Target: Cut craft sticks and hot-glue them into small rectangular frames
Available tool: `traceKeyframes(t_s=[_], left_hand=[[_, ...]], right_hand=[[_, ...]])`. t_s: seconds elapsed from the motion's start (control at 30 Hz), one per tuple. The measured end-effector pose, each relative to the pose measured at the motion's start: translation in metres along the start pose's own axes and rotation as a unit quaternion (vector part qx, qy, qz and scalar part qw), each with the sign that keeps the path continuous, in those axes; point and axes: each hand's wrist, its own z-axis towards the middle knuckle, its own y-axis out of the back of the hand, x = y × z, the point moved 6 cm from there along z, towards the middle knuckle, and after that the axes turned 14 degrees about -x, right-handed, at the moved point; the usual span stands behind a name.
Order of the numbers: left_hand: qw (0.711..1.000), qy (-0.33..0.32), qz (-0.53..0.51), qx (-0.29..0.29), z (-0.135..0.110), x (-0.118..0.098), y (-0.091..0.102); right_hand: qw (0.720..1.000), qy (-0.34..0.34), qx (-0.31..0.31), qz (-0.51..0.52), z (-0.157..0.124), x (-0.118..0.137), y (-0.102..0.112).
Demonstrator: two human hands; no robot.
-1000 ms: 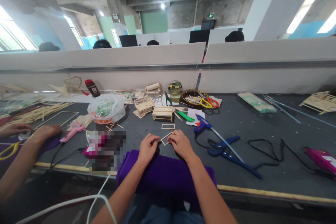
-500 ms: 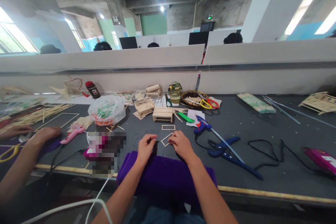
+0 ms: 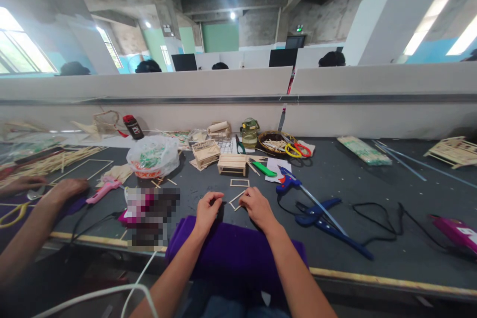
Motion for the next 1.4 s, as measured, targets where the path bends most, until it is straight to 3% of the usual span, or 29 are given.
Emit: traceKeyframes(t_s=[0.37,0.57,0.7,0.8,0.97,1.07,1.23,1.4], left_hand=[[1.0,0.002,-0.007,-0.001,0.0,0.002,-0.001],[1.0,0.008,-0.011,0.002,0.0,0.001,0.0],[1.0,0.016,-0.02,0.002,-0.001,0.001,0.0],[0.999,0.024,-0.033,-0.001,-0.001,0.0,0.0],[0.996,0.043,-0.075,0.0,0.012,-0.006,-0.011],[0.991,0.062,-0.116,0.016,0.028,-0.012,-0.029],[0.974,0.102,-0.181,0.092,0.043,-0.019,-0.06],[0.954,0.145,-0.226,0.134,0.037,-0.017,-0.065]], right_hand=[[0.999,-0.011,-0.007,0.038,0.002,0.001,0.001],[0.989,-0.069,-0.046,0.126,0.003,-0.005,0.006],[0.963,-0.137,-0.1,0.211,0.007,-0.015,0.011],[0.924,-0.209,-0.15,0.283,0.009,-0.027,0.015],[0.827,-0.313,-0.2,0.423,0.017,-0.042,0.014],[0.77,-0.352,-0.182,0.499,0.028,-0.045,0.007],[0.689,-0.401,-0.131,0.589,0.04,-0.047,-0.008],[0.622,-0.441,-0.092,0.641,0.035,-0.045,-0.025]])
